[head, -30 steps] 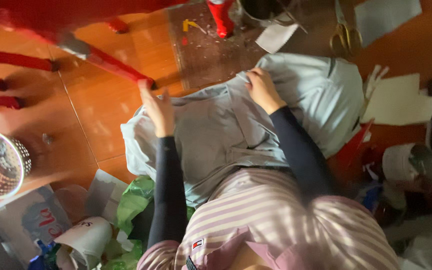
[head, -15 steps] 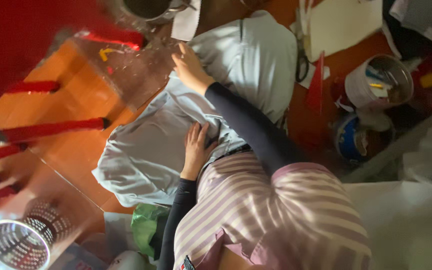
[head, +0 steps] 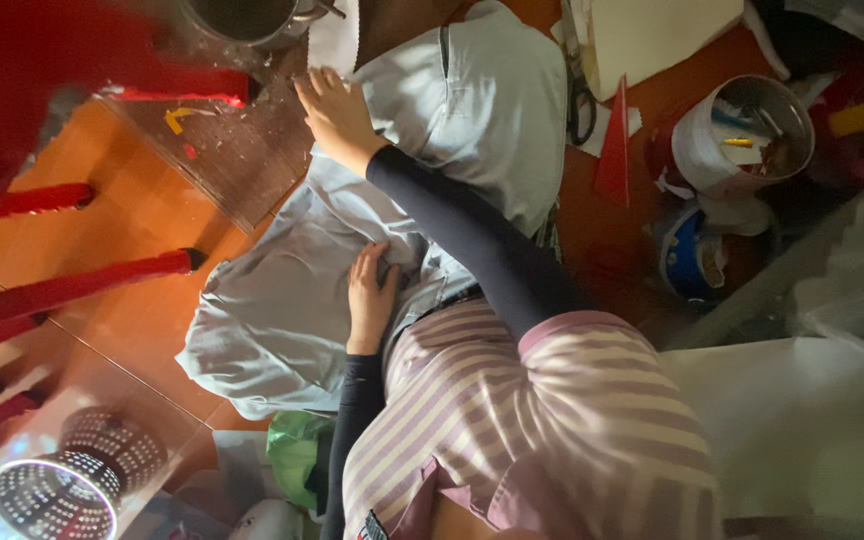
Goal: The person cuts red and white paper into strips using scissors and folds them into triangular shapes. They then attach these folded paper pieces to a red plastic stool, wrapping the legs and seat with the paper decorations.
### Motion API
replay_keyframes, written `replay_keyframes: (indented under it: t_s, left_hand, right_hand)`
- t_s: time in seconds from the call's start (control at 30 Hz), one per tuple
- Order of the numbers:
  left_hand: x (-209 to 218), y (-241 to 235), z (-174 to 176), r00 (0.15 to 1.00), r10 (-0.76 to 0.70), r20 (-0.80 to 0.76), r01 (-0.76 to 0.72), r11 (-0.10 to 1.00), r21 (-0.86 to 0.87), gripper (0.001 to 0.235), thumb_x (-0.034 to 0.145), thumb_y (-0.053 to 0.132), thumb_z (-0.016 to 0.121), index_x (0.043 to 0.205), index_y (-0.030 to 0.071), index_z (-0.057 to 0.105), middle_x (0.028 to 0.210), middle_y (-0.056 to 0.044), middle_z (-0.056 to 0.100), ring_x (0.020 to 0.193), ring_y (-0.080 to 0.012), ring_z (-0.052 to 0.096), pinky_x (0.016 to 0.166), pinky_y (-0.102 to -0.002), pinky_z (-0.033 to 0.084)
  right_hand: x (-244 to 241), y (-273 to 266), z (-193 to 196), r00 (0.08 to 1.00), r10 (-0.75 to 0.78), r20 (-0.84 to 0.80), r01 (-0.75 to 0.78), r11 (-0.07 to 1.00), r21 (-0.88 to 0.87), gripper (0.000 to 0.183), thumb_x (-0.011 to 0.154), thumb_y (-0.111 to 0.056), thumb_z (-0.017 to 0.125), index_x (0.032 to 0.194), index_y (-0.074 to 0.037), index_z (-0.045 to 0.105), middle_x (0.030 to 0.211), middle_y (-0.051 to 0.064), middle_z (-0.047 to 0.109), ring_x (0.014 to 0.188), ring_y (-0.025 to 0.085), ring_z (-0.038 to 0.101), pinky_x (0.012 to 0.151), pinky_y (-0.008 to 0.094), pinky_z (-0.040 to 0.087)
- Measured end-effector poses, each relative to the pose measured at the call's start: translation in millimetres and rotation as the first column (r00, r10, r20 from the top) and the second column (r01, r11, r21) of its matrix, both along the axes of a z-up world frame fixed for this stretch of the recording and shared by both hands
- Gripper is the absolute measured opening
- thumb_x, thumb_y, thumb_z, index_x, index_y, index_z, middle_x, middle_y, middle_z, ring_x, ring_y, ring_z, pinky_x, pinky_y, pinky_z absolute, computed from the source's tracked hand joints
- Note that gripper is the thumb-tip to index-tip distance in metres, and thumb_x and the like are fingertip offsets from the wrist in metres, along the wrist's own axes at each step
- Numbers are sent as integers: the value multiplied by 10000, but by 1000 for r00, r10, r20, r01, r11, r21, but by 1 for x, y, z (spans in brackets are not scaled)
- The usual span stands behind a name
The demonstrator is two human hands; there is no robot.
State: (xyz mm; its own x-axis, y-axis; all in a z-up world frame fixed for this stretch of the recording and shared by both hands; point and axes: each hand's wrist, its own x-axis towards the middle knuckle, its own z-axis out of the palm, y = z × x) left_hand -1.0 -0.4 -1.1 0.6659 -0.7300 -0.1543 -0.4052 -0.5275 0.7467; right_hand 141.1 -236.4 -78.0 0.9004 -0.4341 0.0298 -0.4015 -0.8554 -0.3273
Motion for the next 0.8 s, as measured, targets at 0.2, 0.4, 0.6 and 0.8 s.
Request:
replay_keyframes:
  t_s: [0.2,0.4,0.6,0.8]
  left_hand:
    - [1,-3,7,999,32,-10,-32,999,2,435,883,135,743,1297,70,627,1347,-182,635,1290,-370,572,1095,-460,427]
    - [4,-5,13,1000,27,-12,-28,999,-16,439,886,129,737,1307,72,625,1348,-173,643,1279,-356,587,1095,-444,439]
    - [-4,-6,21,999,-5,48,5,1000,5,555,805,172,811,1315,68,619,1411,-233,547,1327,-401,494,1101,-509,391]
    - [-13,7,34,985,-169,24,169,986,0,683,757,192,816,1398,96,601,1505,-194,495,1486,-371,383,1197,-528,315]
  right_hand:
    - [3,-18,-6,993,-21,-113,27,998,49,677,871,-462,702,1421,-112,521,1570,241,308,1380,430,368,1008,597,374]
    - [12,-22,-41,983,-65,-169,65,998,-5,714,926,-397,666,1473,21,473,1523,170,424,1380,339,435,1012,602,396]
    - [21,-30,-60,973,-212,92,214,977,-13,617,820,-211,676,1385,-15,522,1355,224,510,1228,406,507,904,582,455]
    - [24,-49,-41,961,-252,-109,262,961,90,382,866,-143,643,1240,-85,592,1281,197,539,1175,397,552,831,524,512]
